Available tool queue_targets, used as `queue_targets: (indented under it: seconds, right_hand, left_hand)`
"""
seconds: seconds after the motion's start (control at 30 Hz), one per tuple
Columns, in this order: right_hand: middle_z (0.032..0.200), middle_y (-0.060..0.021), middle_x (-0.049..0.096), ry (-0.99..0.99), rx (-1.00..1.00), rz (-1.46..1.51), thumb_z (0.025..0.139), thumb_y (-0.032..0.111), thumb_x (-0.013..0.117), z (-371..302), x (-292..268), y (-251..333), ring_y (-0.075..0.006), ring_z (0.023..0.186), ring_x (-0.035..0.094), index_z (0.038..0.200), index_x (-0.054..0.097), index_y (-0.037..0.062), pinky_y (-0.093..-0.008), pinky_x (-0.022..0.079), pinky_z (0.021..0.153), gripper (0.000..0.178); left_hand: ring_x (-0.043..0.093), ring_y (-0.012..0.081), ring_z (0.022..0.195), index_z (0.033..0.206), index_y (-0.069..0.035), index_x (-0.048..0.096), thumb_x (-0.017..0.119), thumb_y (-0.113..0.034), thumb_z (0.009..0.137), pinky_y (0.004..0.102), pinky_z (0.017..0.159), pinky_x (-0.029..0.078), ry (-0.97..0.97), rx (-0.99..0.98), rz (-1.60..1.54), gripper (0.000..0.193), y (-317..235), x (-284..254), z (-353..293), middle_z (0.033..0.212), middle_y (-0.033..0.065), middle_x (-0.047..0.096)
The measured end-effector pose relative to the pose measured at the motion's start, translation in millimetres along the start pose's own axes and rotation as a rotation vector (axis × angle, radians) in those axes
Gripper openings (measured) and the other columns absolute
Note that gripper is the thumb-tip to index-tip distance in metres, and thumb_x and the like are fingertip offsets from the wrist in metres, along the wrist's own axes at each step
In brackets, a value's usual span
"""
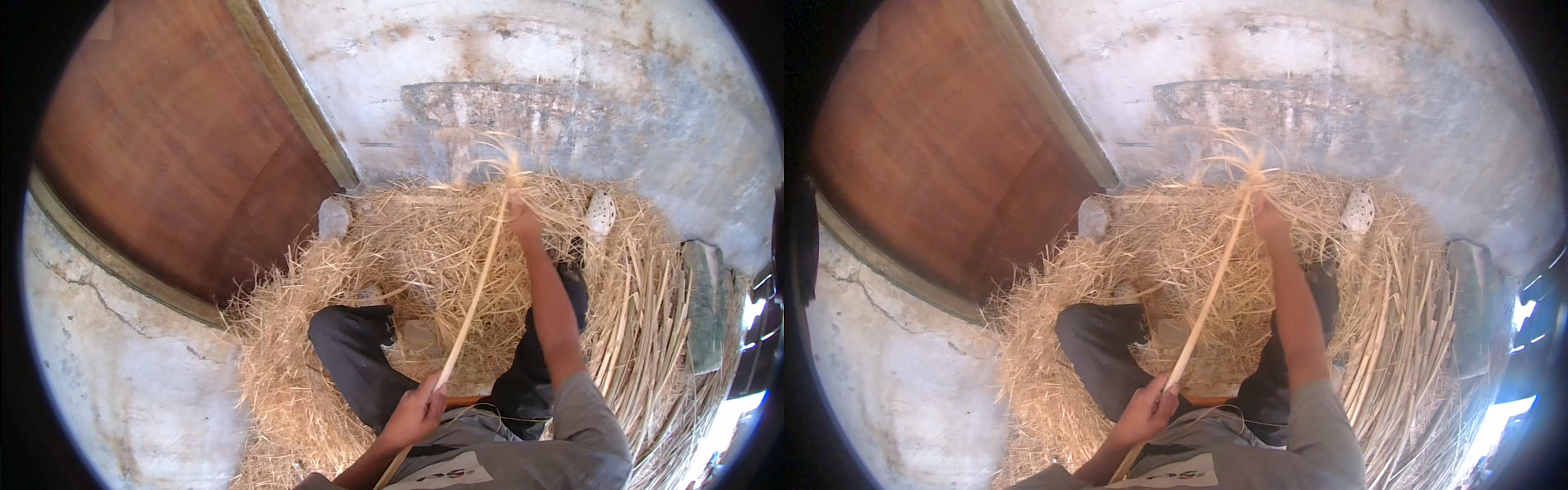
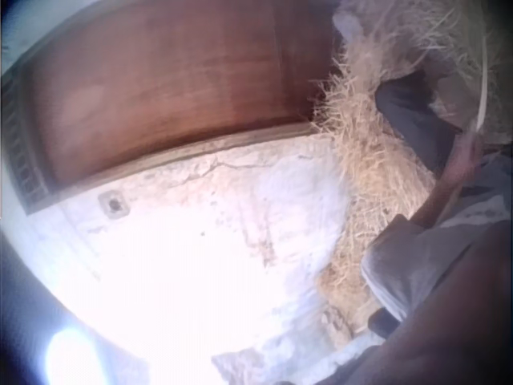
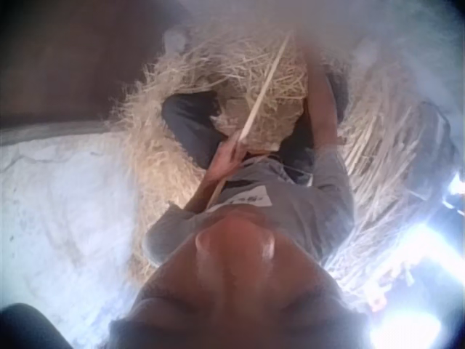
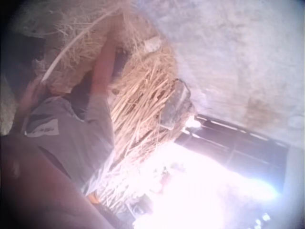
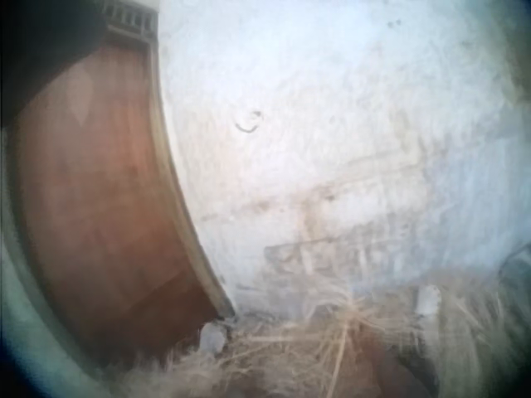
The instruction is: The person sits on a bed of straw and uses a red utility knife to shave the surface of a long bamboo pole. They hold the pole with their left hand and scrape the knife along its length with their right hand, removing thin strips of material.
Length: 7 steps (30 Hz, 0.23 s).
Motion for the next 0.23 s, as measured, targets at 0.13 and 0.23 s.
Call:
queue_targets:
  seconds: [0.13,0.23]
  right_hand:
    - [0.101,-0.0252,0.065,0.138,0.046,-0.109,0.090,0.068,0.035,0.8,-15.0,46.2,-0.0418,0.099,0.062,0.105,0.070,0.0087,-0.0474,0.046,0.088,0.070]
    - [0.108,-0.0251,0.064,0.575,0.144,-0.285,0.087,0.074,0.033,-22.5,-32.5,87.5,-0.0395,0.105,0.061,0.117,0.066,0.0125,-0.0489,0.044,0.094,0.076]
  left_hand:
    - [0.052,0.0149,0.054,0.122,-0.004,0.047,0.048,-0.015,0.098,0.0304,0.053,0.043,-0.021,-0.063,-0.019,0.026,1.3,-6.9,-6.3,0.062,0.0074,0.051]
    - [0.053,0.0144,0.057,0.124,-0.006,0.047,0.052,-0.017,0.098,0.0266,0.057,0.043,-0.014,-0.068,-0.164,0.029,17.5,-11.8,14.5,0.065,0.0042,0.055]
Point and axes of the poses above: each hand's wrist, its own z-axis towards the middle knuckle, its own x-axis out of the palm, y = z × x, the point moved 3 cm from there along z, towards the middle knuckle
